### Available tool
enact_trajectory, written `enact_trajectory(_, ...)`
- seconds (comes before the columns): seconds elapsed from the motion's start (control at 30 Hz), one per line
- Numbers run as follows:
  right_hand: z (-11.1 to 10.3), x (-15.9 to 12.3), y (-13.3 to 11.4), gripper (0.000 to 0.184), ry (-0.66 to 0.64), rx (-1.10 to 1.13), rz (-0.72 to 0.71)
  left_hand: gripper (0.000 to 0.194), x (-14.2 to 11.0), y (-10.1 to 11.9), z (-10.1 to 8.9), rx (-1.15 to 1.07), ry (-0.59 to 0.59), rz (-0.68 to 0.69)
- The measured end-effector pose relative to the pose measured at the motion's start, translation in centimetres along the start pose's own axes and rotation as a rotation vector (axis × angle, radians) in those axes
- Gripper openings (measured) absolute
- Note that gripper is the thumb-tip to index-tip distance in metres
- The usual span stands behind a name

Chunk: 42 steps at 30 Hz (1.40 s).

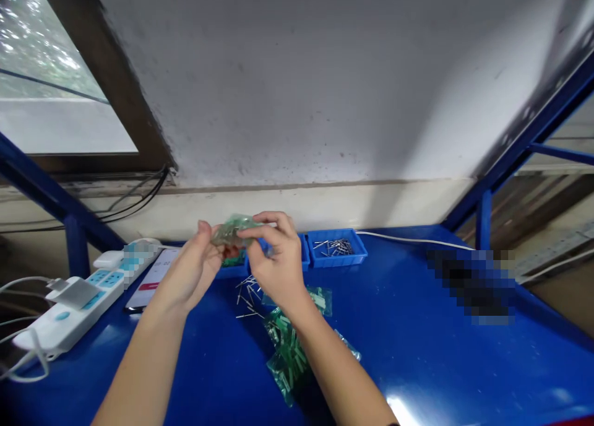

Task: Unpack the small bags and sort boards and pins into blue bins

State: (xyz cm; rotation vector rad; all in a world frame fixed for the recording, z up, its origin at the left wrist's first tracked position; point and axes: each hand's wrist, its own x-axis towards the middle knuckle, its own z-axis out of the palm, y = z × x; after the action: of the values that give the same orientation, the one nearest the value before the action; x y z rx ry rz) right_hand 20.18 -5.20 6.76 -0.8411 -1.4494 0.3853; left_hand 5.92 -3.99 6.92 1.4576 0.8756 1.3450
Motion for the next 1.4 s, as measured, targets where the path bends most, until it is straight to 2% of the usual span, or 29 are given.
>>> enact_trajectory(0.07, 0.3, -0.2, 0.0, 0.025, -0.011, -0.073, -0.042, 0.022, 0.1, -0.1, -0.1, 0.005, 0.100, 0.076)
enact_trajectory(0.13, 0.4, -0.4, 0.1, 0.025, -0.018, -0.055, 0.020, 0.011, 0.0, -0.3, -0.1, 0.151, 0.165, 0.216)
enact_trajectory(0.27, -0.1, -0.2, 0.3, 0.021, -0.126, 0.178, 0.254, 0.018, -0.4, -0.6, 0.3, 0.505, 0.159, 0.518)
enact_trajectory(0.33, -0.5, 0.0, 0.3, 0.023, -0.161, 0.197, 0.322, 0.023, -0.3, -0.7, 0.5, 0.581, 0.130, 0.563)
enact_trajectory(0.43, -0.8, 0.2, 0.7, 0.020, -0.143, 0.077, 0.248, 0.022, 0.0, -0.8, 0.5, 0.546, 0.118, 0.446)
enact_trajectory(0.53, -0.7, 0.2, 1.7, 0.024, -0.112, -0.007, 0.079, 0.016, 0.3, -0.6, -0.2, 0.408, 0.041, 0.172)
enact_trajectory(0.63, -0.4, 0.0, 2.2, 0.029, -0.167, -0.039, -0.058, 0.037, 0.3, 0.0, -0.7, 0.199, 0.001, -0.067)
enact_trajectory(0.73, -0.1, -0.3, 1.8, 0.033, -0.262, -0.037, -0.130, 0.034, 0.4, 0.2, -1.0, 0.074, 0.050, -0.108)
enact_trajectory(0.8, -0.2, -0.4, 1.3, 0.032, -0.325, -0.067, -0.118, 0.030, 0.7, -0.1, -1.6, 0.112, 0.092, -0.071)
enact_trajectory(0.87, -0.5, -0.3, 1.0, 0.027, -0.388, -0.166, -0.078, 0.029, 1.1, -1.1, -2.7, 0.237, 0.202, -0.057)
enact_trajectory(0.93, -1.2, -0.2, 1.1, 0.025, -0.466, -0.291, -0.031, 0.035, 1.6, -2.6, -4.2, 0.438, 0.330, -0.108)
enact_trajectory(0.97, -1.6, -0.2, 1.3, 0.025, -0.524, -0.341, -0.009, 0.042, 1.7, -3.4, -4.9, 0.565, 0.355, -0.170)
enact_trajectory(1.07, -3.1, -0.2, 2.3, 0.032, -0.748, -0.437, 0.050, 0.049, 1.3, -5.6, -6.2, 0.713, 0.293, -0.254)
enact_trajectory(1.13, -4.1, -0.2, 3.0, 0.039, -0.872, -0.462, 0.073, 0.045, 0.2, -6.5, -5.6, 0.761, 0.238, -0.246)
enact_trajectory(1.2, -4.8, -0.1, 3.5, 0.044, -0.923, -0.442, 0.087, 0.035, -1.2, -7.0, -4.1, 0.782, 0.153, -0.215)
enact_trajectory(1.3, -5.4, 0.4, 3.7, 0.045, -0.881, -0.398, 0.122, 0.015, -3.0, -7.4, -1.3, 0.791, -0.111, -0.124)
enact_trajectory(1.4, -5.7, 1.0, 3.4, 0.047, -0.862, -0.407, 0.174, 0.024, -4.1, -8.2, 0.5, 0.936, -0.417, 0.038)
